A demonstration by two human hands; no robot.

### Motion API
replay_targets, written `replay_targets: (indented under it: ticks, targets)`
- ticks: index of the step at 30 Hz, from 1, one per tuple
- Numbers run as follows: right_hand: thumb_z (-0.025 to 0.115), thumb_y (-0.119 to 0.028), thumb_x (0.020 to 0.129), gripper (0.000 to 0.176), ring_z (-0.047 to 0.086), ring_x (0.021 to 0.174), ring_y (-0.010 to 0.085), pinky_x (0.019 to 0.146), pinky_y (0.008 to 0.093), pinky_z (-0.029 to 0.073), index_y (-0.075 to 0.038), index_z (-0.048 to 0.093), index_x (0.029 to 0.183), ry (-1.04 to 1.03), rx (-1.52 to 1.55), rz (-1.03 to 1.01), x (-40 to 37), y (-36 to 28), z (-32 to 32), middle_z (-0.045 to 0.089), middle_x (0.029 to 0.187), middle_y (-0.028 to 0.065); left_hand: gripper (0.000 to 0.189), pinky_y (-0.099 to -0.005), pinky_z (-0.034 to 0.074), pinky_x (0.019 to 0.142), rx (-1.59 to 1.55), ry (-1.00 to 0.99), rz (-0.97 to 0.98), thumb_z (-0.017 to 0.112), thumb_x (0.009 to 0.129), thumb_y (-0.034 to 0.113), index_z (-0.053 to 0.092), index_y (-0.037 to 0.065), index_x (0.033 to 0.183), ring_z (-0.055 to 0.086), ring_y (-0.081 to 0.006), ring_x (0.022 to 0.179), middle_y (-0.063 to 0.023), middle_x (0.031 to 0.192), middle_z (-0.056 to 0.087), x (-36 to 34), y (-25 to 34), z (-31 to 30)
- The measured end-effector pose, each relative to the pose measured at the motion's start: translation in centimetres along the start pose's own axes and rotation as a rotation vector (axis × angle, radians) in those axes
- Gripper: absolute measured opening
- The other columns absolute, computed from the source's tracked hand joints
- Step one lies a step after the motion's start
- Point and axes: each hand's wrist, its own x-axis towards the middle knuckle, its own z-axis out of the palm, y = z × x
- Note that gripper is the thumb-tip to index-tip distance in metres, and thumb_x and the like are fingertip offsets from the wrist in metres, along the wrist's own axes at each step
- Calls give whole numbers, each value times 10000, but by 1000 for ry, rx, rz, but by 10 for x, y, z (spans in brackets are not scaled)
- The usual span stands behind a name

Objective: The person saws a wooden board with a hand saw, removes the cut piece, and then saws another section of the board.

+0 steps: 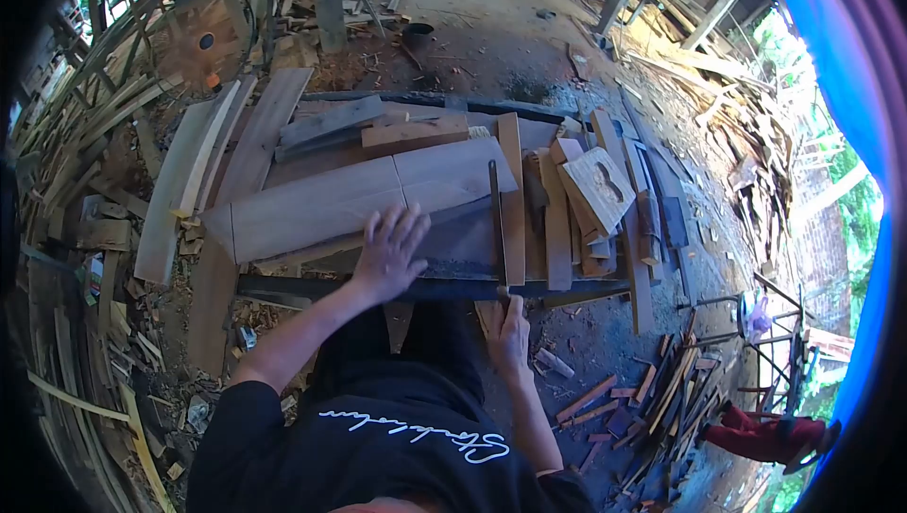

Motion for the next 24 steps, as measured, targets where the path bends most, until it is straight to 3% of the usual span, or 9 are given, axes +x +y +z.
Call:
replay_targets:
  ticks: [2, 4, 5, 7, 8, 13, 16, 18, 24]
  targets:
    - [483, -109, 978, 116, 585, 725, 488, 593, 531, 406, -17, 460, 1046, 0, 40, -12, 22, -5, 5, 597, 759, 269, 524, -562, 189, 1107, -152, -28, 63, 641, 870, 331, 513, 144, 1343, 336, -329, 1363, -139, 1431, 430, -32, 6, 0]
    - [478, -106, 979, 101, 597, 774, 496, 620, 537, 436, -21, 449, 1026, -34, 29, -9, 41, -9, 8, 608, 823, 288, 314, -497, 363, 1009, -297, 41, -54, 644, 884, 268, 644, 98, 1147, 544, -294, 1169, -117, 1207, 604, -59, 12, -8]
    - [478, -106, 979, 101, 597, 774, 496, 620, 537, 436, -21, 449, 1026, -41, 39, -19, 52, -8, 9, 608, 823, 288, 314, -497, 363, 1009, -284, 44, -63, 644, 884, 268, 644, 98, 1147, 544, -294, 1169, -117, 1207, 604, -69, 9, -5]
    - [498, -107, 969, 107, 596, 797, 481, 644, 518, 442, -9, 499, 1013, 21, -30, -125, 78, -6, 16, 601, 853, 275, 212, -413, 483, 821, -704, 89, -379, 650, 868, 241, 691, 55, 961, 639, -307, 887, -121, 937, 667, -92, -5, -1]
    - [506, -117, 965, 120, 590, 823, 467, 668, 508, 443, -4, 524, 1002, 52, -32, -186, 93, -5, 17, 598, 876, 270, 215, -353, 515, 726, -664, 161, -464, 646, 877, 239, 701, 34, 910, 665, -296, 798, -142, 841, 674, -99, -10, -1]
    - [519, -198, 953, 304, 532, 1039, 394, 924, 458, 413, 25, 572, 1153, 195, -239, -416, 198, 36, 39, 581, 1081, 220, 255, -305, 506, 742, -948, 308, -868, 637, 916, 271, 681, 27, 972, 650, -150, 808, -96, 884, 697, -123, -33, -11]
    - [513, -235, 962, 403, 511, 1141, 401, 990, 436, 393, 49, 537, 1247, -3, -206, -340, 264, 71, 53, 562, 1206, 244, 259, -282, 507, 741, -1082, 405, -899, 646, 914, 276, 670, 30, 990, 629, -107, 784, -45, 854, 689, -125, -42, -9]
    - [508, -265, 970, 507, 455, 1261, 392, 1059, 415, 353, 73, 464, 1344, -170, 167, -46, 285, 74, 62, 496, 1344, 266, 278, -279, 505, 736, -1147, 387, -905, 655, 908, 292, 667, 31, 1002, 625, -103, 780, -36, 851, 680, -124, -43, -2]
    - [514, -300, 973, 570, 432, 1309, 392, 1095, 399, 327, 93, 421, 1375, -151, -38, -20, 256, 64, 56, 447, 1403, 289, 271, -254, 465, 701, -1362, 310, -857, 667, 910, 285, 642, 33, 1007, 558, -76, 749, -6, 833, 629, -120, -36, 26]
